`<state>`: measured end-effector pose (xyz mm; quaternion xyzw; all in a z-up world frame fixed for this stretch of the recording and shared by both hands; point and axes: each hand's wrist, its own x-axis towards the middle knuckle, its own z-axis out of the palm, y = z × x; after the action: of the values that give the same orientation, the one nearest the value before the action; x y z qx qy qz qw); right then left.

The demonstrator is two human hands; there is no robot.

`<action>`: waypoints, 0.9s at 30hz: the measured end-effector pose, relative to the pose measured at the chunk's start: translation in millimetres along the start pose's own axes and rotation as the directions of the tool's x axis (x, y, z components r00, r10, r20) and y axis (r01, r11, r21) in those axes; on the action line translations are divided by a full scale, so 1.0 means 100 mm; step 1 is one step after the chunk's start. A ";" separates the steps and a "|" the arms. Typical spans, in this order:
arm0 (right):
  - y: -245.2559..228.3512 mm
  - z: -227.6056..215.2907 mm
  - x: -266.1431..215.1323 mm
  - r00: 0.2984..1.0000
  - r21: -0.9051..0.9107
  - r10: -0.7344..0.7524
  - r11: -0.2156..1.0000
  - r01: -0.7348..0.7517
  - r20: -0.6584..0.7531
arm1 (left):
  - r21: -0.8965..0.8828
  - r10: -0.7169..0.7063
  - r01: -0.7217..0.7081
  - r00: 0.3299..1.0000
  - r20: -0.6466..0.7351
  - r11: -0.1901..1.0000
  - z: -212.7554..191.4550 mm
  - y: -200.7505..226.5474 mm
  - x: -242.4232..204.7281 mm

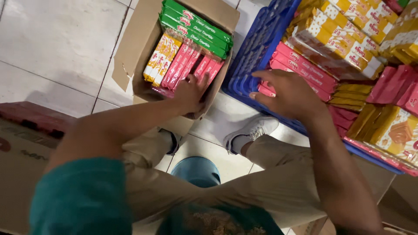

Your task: The person sits on a small stool and packs various colored packets of Tango drink mix from a blue crate into cardboard boxes. They arrange the packets in neat rows, alternating between different flavors and colors, filling one box before moving to another.

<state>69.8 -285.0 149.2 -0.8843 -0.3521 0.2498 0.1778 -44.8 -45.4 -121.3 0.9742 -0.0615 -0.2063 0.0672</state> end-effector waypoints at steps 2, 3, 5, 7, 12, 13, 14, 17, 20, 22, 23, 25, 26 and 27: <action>-0.02 0.02 0.02 1.000 0.003 -0.005 1.000 0.005 -0.017 | 0.131 -0.013 0.010 1.000 0.018 0.991 0.02 0.04 0.11; -0.03 0.02 0.03 0.999 0.004 -0.015 1.000 0.015 -0.030 | 0.256 -0.034 0.024 0.999 0.032 0.966 0.04 0.08 0.16; 0.03 0.05 0.03 1.000 -0.003 -0.014 1.000 0.014 -0.025 | 0.112 -0.066 0.062 0.997 0.033 0.992 0.13 0.08 0.27; 0.07 0.07 0.03 1.000 -0.011 -0.020 1.000 0.020 -0.023 | -0.032 -0.104 0.105 0.994 0.036 0.994 0.10 0.06 0.26; 0.10 0.03 -0.01 1.000 -0.011 -0.003 1.000 0.003 -0.026 | -0.228 0.042 -0.018 0.994 0.102 0.973 -0.65 -0.19 0.20; 0.09 0.01 -0.03 1.000 -0.011 -0.011 1.000 0.011 -0.026 | -0.226 0.035 -0.011 0.994 0.100 0.974 -0.79 -0.20 0.24; 0.07 -0.01 -0.04 0.999 -0.009 -0.034 0.999 0.033 -0.035 | -0.210 0.019 0.014 0.988 0.152 0.978 -0.93 -0.21 0.28; 0.09 -0.03 -0.09 0.996 0.004 -0.060 0.998 0.061 -0.059 | -0.080 -0.083 0.114 0.946 0.312 0.990 -1.33 -0.10 0.28; 0.07 -0.07 -0.12 0.996 -0.003 -0.053 0.999 0.053 -0.069 | 0.009 -0.075 0.080 0.885 0.459 0.997 -1.10 -0.27 0.63; 0.05 -0.09 -0.13 0.997 -0.014 -0.037 0.999 0.036 -0.072 | -0.019 0.029 -0.022 0.861 0.509 1.000 -1.30 -0.28 0.53; 0.04 -0.10 -0.13 0.999 -0.016 -0.013 1.000 0.013 -0.048 | -0.101 0.124 -0.080 0.803 0.584 0.992 -1.66 -0.17 0.25; 0.05 -0.09 -0.11 1.000 -0.021 0.012 1.000 -0.012 -0.025 | -0.188 0.223 -0.132 0.733 0.642 0.973 -1.96 -0.07 -0.04; 0.05 -0.08 -0.11 1.000 -0.025 0.020 0.999 -0.020 -0.023 | -0.126 0.238 -0.207 0.712 0.660 0.970 -1.89 -0.08 -0.06; 0.06 -0.06 -0.09 0.999 -0.031 0.026 0.999 -0.027 -0.019 | -0.066 0.249 -0.281 0.691 0.679 0.958 -1.81 -0.07 -0.07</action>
<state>70.8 -296.9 154.2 -0.8938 -0.3426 0.2385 0.1640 23.5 -17.8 44.7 0.8127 -0.2260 -0.5349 0.0480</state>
